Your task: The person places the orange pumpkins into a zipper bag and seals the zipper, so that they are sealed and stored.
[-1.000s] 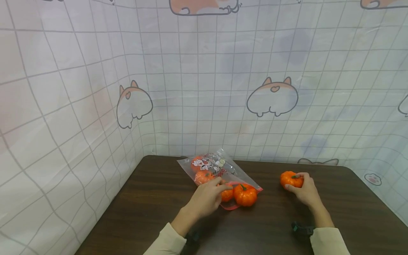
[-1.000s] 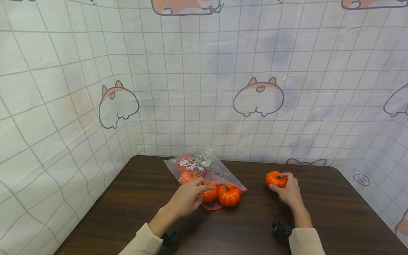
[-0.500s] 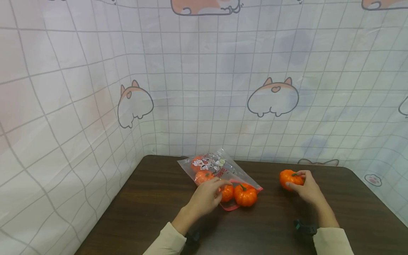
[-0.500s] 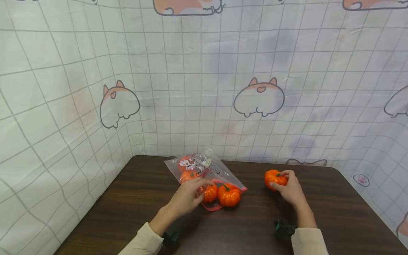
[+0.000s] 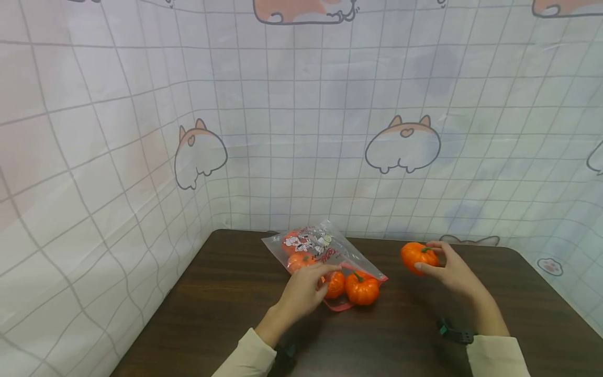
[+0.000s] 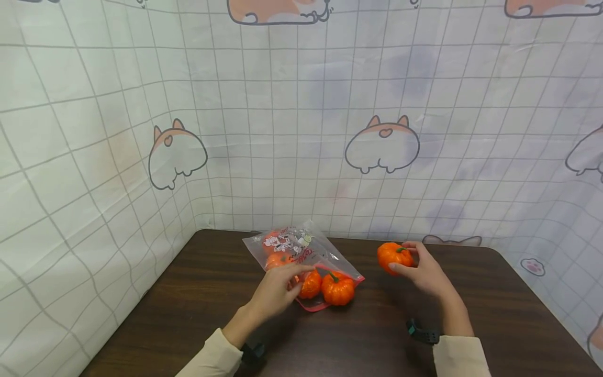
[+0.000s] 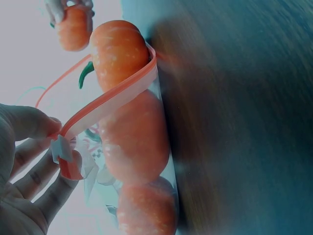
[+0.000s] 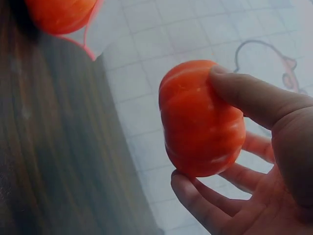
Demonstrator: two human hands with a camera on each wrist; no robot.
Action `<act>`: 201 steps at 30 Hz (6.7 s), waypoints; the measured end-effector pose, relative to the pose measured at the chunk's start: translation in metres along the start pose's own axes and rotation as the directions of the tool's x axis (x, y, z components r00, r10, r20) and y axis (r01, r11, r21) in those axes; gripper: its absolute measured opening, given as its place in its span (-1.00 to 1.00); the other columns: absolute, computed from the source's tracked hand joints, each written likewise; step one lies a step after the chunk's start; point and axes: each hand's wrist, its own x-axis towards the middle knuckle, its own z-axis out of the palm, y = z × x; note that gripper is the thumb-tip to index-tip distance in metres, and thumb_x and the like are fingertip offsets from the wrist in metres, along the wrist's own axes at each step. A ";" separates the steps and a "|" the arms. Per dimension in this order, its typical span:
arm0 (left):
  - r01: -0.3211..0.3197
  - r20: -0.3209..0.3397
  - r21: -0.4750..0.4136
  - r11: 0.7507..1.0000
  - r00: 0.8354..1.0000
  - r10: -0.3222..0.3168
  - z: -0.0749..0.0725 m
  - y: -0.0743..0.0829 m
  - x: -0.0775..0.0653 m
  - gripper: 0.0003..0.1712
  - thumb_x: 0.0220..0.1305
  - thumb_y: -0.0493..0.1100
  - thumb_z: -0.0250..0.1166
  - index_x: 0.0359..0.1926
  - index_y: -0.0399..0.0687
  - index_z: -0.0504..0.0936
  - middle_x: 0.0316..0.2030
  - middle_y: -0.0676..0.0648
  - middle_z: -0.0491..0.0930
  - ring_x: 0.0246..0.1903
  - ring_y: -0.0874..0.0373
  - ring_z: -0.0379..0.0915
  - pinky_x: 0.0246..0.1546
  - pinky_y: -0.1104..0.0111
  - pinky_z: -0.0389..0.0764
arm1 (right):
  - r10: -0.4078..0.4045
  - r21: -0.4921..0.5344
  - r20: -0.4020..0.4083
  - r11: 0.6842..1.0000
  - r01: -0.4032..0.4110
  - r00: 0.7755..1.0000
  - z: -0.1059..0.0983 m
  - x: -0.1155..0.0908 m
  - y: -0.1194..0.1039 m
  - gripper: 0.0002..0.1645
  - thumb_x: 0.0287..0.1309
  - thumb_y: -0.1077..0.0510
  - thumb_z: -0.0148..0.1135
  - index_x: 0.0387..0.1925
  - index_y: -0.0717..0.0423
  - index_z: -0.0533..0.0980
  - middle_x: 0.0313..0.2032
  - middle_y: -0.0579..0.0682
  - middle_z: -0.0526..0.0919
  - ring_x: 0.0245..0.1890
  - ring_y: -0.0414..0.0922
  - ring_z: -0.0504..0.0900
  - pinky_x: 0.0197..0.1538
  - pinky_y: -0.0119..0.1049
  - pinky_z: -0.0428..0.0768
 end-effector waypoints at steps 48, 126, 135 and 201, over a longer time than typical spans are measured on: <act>-0.061 0.049 0.044 0.997 0.997 0.059 -0.001 0.001 -0.001 -0.39 0.18 -0.37 0.33 0.28 0.04 0.63 -0.07 0.04 0.75 -0.35 0.25 0.45 -0.32 0.46 0.41 | -0.231 -0.061 0.249 0.966 0.253 0.941 0.066 -0.060 -0.022 -0.27 0.09 -0.13 0.52 0.18 0.06 0.41 0.13 0.07 0.60 0.03 -0.18 0.61 -0.08 -0.37 0.61; -0.133 0.101 0.036 0.990 0.986 0.129 0.001 0.002 -0.002 -0.35 0.14 -0.44 0.32 0.26 0.07 0.64 0.16 0.06 0.68 0.20 0.14 0.60 0.18 0.27 0.62 | -0.004 -0.279 -0.120 0.960 -0.030 0.993 0.133 -0.022 -0.057 -0.09 -0.06 -0.02 0.59 0.14 0.36 0.29 0.03 0.37 0.42 -0.16 0.21 0.64 -0.17 0.14 0.62; -0.114 0.127 0.058 0.992 0.986 0.106 -0.001 0.006 -0.002 -0.36 0.17 -0.40 0.33 0.27 0.12 0.63 0.16 0.08 0.68 0.21 0.17 0.59 0.24 0.28 0.57 | 0.026 -0.300 -0.156 0.951 -0.073 0.987 0.136 -0.016 -0.061 -0.09 -0.06 -0.12 0.61 0.04 0.35 0.28 -0.08 0.33 0.37 -0.32 0.11 0.60 -0.35 -0.01 0.58; -0.113 0.162 0.005 0.994 0.981 0.110 0.001 0.003 -0.001 -0.35 0.20 -0.41 0.29 0.29 0.16 0.62 0.12 0.12 0.69 0.09 0.23 0.62 0.08 0.33 0.63 | 0.014 -0.074 0.021 0.997 -0.012 1.000 0.123 -0.006 -0.061 -0.48 0.32 0.16 0.25 0.21 0.35 0.40 0.11 0.34 0.57 0.07 0.22 0.61 0.10 0.17 0.59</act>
